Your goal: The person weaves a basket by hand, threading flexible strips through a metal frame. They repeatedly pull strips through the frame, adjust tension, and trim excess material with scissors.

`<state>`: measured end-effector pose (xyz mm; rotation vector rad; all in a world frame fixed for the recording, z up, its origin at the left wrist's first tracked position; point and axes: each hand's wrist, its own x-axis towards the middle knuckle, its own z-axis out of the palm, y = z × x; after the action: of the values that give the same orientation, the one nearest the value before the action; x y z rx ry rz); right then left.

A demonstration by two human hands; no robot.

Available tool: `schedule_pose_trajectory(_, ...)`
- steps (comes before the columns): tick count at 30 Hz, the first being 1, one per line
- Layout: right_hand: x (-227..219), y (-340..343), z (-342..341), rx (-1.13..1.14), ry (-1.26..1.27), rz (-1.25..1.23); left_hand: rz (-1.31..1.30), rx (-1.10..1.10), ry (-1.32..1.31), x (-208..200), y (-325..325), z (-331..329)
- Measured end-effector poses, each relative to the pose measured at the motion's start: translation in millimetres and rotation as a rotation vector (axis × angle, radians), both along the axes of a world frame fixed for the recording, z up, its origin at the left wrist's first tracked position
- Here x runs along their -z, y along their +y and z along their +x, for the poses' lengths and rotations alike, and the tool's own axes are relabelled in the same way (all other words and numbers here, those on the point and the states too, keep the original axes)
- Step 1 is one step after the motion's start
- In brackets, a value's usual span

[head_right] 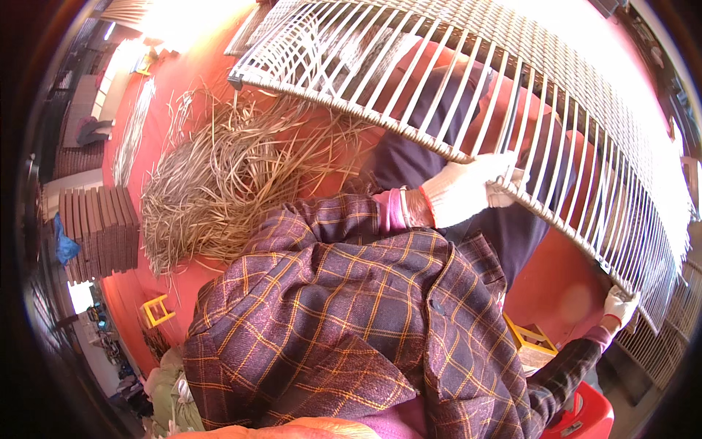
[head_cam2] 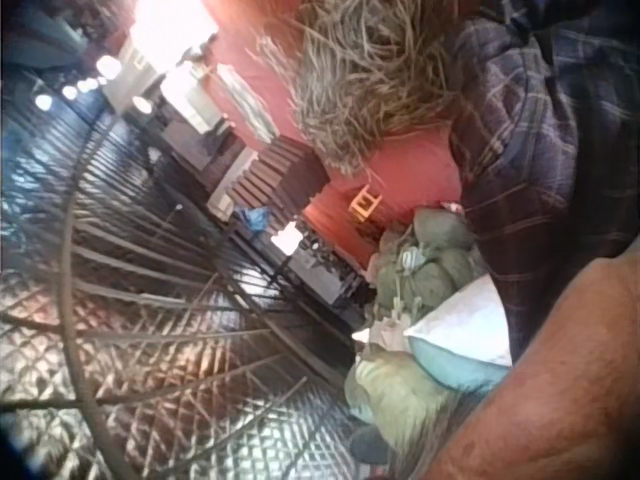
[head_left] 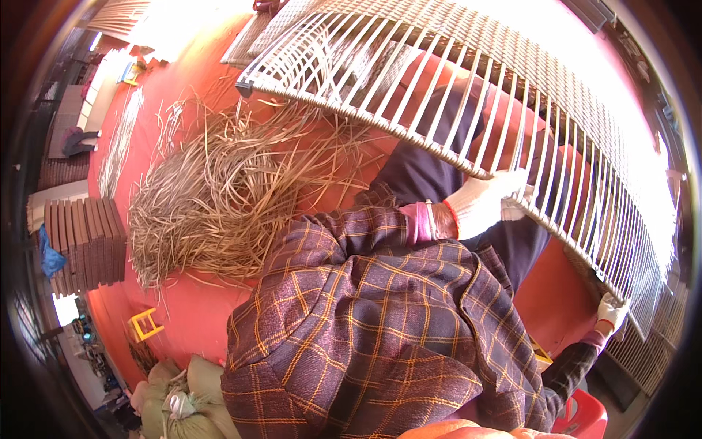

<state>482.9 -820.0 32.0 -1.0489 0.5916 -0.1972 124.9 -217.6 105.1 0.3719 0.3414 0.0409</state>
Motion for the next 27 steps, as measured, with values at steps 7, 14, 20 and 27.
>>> schedule_pose_trajectory(7, -17, 20, 10, -0.054, 0.060, -0.156, 0.031, 0.117, -0.075, 1, -32, 10)
schedule_pose_trajectory(14, 15, 20, -5, -0.388, -0.052, -0.762, 0.097, 0.242, -0.092, 6, -69, 26)
schedule_pose_trajectory(20, 4, 41, -23, -0.503, 0.005, -1.386, 0.196, 0.467, -0.132, 21, -72, 31)
schedule_pose_trajectory(27, -22, 45, -43, -0.481, -0.165, -2.504, 0.542, 0.668, -0.640, 32, -8, -1)
